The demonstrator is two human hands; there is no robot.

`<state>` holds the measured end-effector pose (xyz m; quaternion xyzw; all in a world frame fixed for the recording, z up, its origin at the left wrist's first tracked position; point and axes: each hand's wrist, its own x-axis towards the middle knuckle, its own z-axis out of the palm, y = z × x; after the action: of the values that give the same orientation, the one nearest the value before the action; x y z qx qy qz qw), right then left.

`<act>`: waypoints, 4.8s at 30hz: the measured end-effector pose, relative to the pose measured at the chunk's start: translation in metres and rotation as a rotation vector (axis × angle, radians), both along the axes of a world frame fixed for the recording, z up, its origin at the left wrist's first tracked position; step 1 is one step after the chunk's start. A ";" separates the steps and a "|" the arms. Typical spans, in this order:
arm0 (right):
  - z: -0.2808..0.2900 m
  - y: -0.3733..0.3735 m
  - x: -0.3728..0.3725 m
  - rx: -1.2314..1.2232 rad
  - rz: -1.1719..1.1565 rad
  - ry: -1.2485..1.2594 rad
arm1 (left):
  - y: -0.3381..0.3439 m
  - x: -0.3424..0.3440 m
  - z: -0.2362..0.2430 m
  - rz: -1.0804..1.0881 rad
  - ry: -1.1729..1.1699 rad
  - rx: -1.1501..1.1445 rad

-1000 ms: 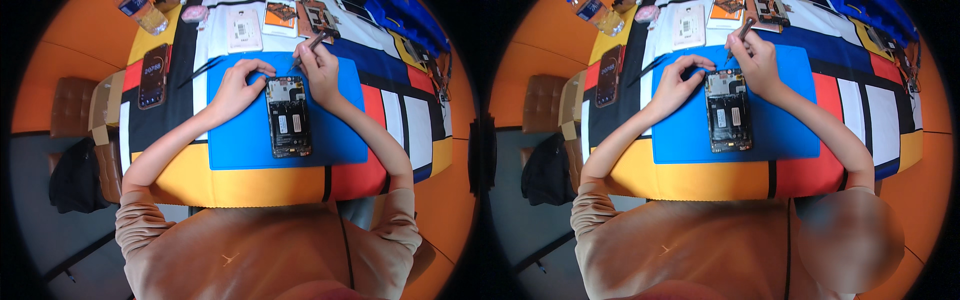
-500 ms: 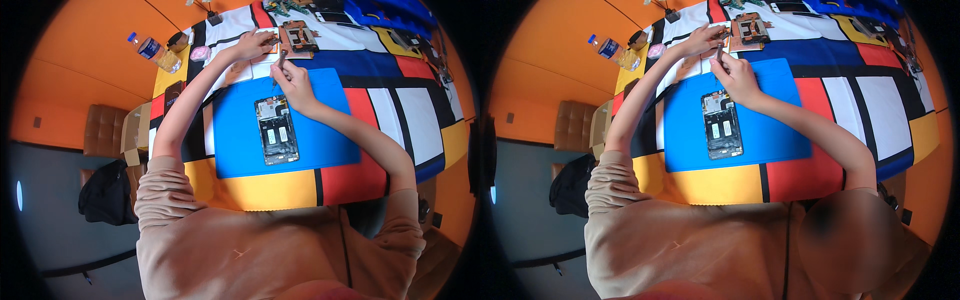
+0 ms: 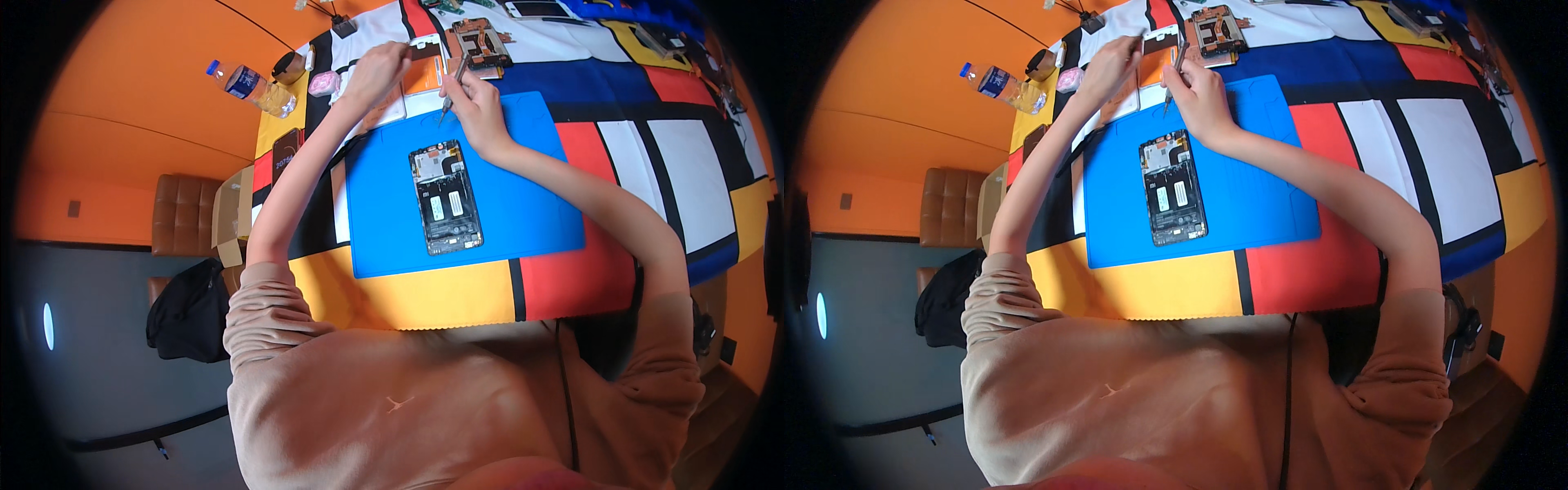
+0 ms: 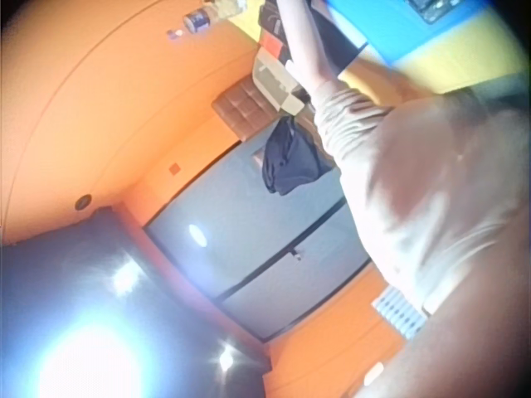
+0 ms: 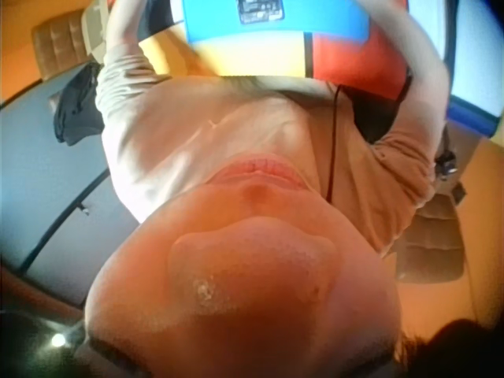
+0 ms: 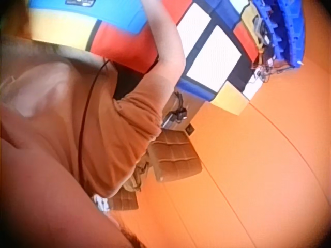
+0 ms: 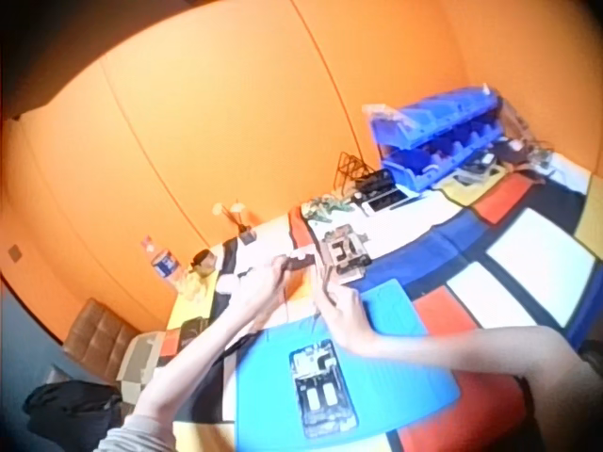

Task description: The person uses a screwdriver to remove screws from a disassembled smartphone motherboard, then places the back cover over the device and secures it with screws. The person handles the phone, motherboard, and back cover during the process.

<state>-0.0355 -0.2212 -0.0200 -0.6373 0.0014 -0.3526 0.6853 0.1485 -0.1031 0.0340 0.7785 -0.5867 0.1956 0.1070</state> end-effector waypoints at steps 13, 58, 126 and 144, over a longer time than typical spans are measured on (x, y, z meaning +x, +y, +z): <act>-0.008 -0.004 0.003 -0.003 0.045 0.018 | 0.094 -0.137 -0.023 -0.186 -0.057 -0.319; -0.010 -0.004 0.003 0.237 0.140 0.068 | 0.086 -0.157 -0.039 -0.032 0.434 -0.224; -0.002 -0.021 -0.036 -0.470 0.107 0.107 | 0.091 -0.154 -0.058 -0.121 0.276 -0.161; -0.003 -0.018 -0.038 -0.584 0.018 0.099 | 0.090 -0.155 -0.061 -0.098 0.241 -0.175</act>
<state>-0.0731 -0.2387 -0.0229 -0.8240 -0.0724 -0.3002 0.4751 -0.0062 -0.0130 -0.0270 0.7545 -0.5876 0.1458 0.2534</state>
